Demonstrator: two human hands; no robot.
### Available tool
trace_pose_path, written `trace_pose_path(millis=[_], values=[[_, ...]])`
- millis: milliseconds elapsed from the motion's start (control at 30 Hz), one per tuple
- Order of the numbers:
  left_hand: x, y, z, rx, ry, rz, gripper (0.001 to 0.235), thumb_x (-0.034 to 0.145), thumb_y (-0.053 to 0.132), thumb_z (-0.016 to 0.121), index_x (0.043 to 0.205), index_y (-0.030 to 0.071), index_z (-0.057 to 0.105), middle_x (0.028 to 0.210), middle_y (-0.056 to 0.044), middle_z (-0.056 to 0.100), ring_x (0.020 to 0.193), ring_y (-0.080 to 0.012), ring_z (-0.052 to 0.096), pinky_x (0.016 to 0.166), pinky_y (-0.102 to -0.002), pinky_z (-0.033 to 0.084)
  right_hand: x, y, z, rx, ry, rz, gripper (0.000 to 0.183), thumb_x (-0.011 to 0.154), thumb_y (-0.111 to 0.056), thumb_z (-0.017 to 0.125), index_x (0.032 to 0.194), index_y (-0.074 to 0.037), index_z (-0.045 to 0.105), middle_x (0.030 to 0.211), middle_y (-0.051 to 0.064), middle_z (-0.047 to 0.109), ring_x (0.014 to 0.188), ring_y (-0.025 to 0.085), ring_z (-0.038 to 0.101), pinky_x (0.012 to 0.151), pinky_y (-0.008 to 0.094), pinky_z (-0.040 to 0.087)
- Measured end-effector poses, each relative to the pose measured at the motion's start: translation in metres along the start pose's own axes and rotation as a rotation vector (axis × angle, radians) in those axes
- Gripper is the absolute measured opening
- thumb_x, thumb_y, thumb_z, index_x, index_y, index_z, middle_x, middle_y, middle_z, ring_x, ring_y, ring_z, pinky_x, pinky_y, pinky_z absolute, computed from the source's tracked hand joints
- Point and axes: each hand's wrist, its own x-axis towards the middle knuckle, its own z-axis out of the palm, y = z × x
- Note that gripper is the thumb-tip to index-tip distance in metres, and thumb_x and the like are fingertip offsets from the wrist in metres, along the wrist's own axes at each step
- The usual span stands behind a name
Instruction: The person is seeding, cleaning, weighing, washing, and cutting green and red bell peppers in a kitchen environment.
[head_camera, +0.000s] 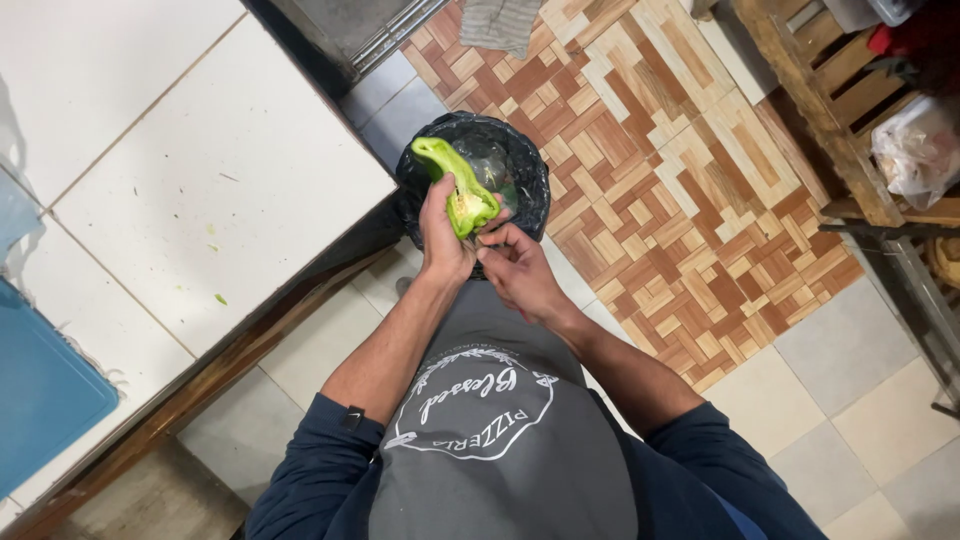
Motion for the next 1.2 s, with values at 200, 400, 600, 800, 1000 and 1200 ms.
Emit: trace_pose_path(millis=[200,400,600,800,1000,1200], values=[[-0.011,0.001,0.006,0.171,-0.075,0.169,0.042,0.1,0.029,0.055,0.134,0.005,0.048,0.108,-0.014,0.064,0.083,-0.0269,0.072,0.069,-0.041,0.064,-0.004,-0.01,0.002,0.108,-0.086,0.237,0.024,0.107,-0.036,0.052,0.099,-0.014,0.051,0.055,-0.005,0.038,0.036,0.005,0.026,0.033,0.026,0.019],[-0.007,-0.009,-0.008,0.403,-0.119,0.409,0.053,0.105,0.02,0.06,0.152,0.002,0.044,0.12,-0.009,0.063,0.096,-0.0156,0.065,0.079,-0.03,0.056,0.004,-0.008,-0.003,-0.099,-0.169,0.221,0.055,0.104,-0.063,0.033,0.087,-0.013,0.047,0.054,-0.007,0.032,0.037,0.006,0.024,0.033,0.027,0.023],[0.013,-0.018,-0.036,0.577,-0.053,0.598,0.055,0.111,0.035,0.055,0.153,0.0,0.046,0.131,-0.007,0.063,0.111,-0.0117,0.06,0.094,-0.027,0.053,-0.003,-0.015,0.009,0.023,-0.197,0.368,0.056,0.102,-0.067,0.031,0.079,-0.016,0.04,0.053,-0.006,0.028,0.037,0.007,0.021,0.032,0.027,0.021],[0.003,-0.012,-0.037,0.725,-0.103,0.74,0.056,0.112,0.038,0.054,0.153,0.0,0.046,0.135,-0.006,0.063,0.116,-0.0121,0.059,0.101,-0.028,0.051,0.0,-0.009,0.006,0.032,-0.183,0.407,0.057,0.104,-0.065,0.033,0.074,-0.017,0.037,0.054,-0.005,0.028,0.037,0.008,0.021,0.032,0.028,0.019],[0.018,-0.013,-0.059,0.679,-0.136,0.693,0.053,0.112,0.034,0.054,0.153,-0.001,0.047,0.136,-0.007,0.064,0.118,-0.0126,0.06,0.102,-0.027,0.051,0.003,-0.018,-0.006,0.106,-0.273,0.526,0.056,0.104,-0.063,0.034,0.072,-0.018,0.035,0.053,-0.008,0.023,0.036,0.006,0.016,0.031,0.026,0.013],[0.028,-0.022,-0.086,0.657,-0.123,0.619,0.051,0.113,0.031,0.053,0.153,-0.001,0.047,0.136,-0.007,0.064,0.118,-0.0124,0.06,0.101,-0.027,0.051,0.003,-0.022,-0.007,0.138,-0.317,0.636,0.055,0.105,-0.063,0.032,0.075,-0.017,0.037,0.054,-0.007,0.024,0.038,0.006,0.019,0.032,0.026,0.016]])
